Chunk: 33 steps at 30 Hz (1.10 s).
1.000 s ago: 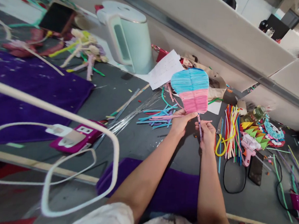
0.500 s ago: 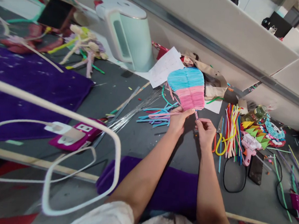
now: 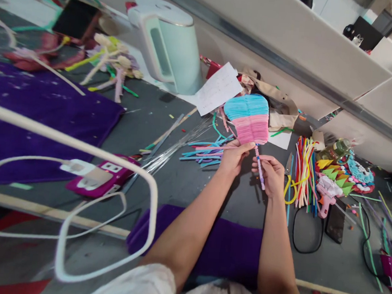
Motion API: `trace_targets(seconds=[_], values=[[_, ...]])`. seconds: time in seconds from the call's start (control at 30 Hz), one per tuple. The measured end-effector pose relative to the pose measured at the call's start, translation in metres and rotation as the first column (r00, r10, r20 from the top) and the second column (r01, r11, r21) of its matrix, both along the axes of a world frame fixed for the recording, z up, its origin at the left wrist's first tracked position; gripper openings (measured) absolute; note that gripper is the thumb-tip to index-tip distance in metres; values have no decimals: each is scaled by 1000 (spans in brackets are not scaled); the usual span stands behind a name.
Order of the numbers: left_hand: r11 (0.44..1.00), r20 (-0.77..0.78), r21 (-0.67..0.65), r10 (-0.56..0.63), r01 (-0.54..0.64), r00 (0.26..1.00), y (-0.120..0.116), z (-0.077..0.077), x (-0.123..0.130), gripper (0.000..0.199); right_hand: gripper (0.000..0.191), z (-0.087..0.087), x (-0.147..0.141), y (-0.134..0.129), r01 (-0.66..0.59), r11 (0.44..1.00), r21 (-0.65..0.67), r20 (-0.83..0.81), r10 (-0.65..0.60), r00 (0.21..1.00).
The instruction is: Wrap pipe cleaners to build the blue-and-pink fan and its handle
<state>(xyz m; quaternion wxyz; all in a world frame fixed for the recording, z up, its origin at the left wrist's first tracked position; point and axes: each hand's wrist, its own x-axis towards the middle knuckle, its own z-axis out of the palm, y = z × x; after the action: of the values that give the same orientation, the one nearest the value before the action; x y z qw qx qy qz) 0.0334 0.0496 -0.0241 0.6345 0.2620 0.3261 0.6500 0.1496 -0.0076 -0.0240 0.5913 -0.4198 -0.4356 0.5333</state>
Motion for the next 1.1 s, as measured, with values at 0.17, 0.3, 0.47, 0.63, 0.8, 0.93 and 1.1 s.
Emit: trace_targets(seconds=[0.17,0.3,0.47,0.63,0.8,0.93,1.1], values=[[999,6,-7,-52,53,999,-5,4,2,21,16,-1,1,2,-52,989,-141,-256,14,967],[999,-18,-18,-50,50,999,-7,6,2,22,18,-2,2,3,-99,979,-178,-292,43,955],[1000,-58,2,-12,12,998,-6,5,1,22,25,-2,3,1,-132,973,-191,-186,96,978],[999,-103,31,16,-13,995,-5,3,2,19,28,-2,1,1,-62,980,-187,-68,51,996],[998,-130,54,44,-37,990,-8,6,2,18,24,-2,-1,3,62,993,-96,104,-52,993],[995,-155,66,83,-74,984,-8,6,4,19,20,-5,-2,2,144,989,43,357,-150,922],[993,-142,79,94,-83,985,-6,1,7,22,17,-8,-4,-1,165,950,265,682,-305,664]])
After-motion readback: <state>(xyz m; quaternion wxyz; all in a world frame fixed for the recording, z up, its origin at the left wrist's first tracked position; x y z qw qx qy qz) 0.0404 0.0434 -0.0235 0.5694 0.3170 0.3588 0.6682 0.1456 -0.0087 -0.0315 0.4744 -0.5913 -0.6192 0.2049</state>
